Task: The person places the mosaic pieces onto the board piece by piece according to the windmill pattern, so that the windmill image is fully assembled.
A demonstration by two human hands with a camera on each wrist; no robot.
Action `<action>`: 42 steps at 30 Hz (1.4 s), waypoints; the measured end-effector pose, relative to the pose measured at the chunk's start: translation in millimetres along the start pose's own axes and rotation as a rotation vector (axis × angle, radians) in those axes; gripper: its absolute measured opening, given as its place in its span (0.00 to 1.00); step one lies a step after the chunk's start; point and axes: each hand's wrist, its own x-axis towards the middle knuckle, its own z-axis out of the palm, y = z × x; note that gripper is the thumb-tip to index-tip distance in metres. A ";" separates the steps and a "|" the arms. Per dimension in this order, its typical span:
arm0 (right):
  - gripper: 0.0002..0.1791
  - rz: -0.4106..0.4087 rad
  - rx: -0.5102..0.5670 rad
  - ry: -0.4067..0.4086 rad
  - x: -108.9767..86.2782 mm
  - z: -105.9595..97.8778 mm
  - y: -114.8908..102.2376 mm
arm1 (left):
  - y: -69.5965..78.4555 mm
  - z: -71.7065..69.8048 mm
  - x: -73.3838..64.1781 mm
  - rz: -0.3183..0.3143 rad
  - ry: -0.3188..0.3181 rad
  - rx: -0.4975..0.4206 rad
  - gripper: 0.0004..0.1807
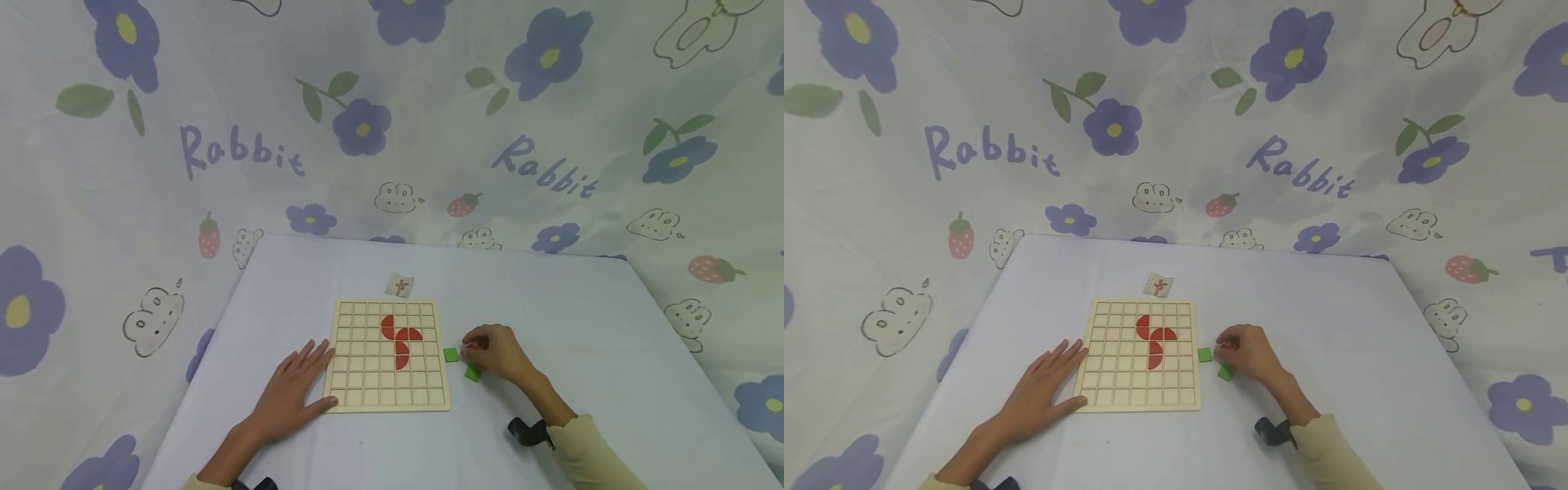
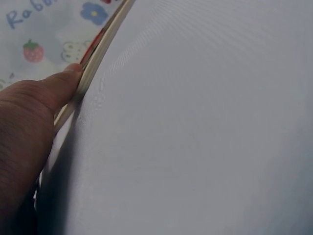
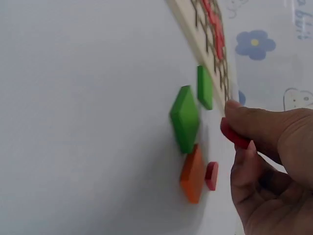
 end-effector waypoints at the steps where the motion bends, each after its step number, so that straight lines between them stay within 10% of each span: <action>1: 0.08 -0.006 0.021 0.018 1.5 -0.5 -1.7 | 0.1 -0.2 -0.3 0.000 0.001 0.000 0.47; 17: 0.12 -0.068 0.326 -0.027 34.3 14.7 -47.2 | 1.2 -3.4 0.9 0.008 -0.017 -0.015 0.47; 42: 0.07 -0.116 0.379 -0.088 61.3 51.4 -75.8 | -0.9 -7.1 2.8 -0.013 -0.059 -0.003 0.48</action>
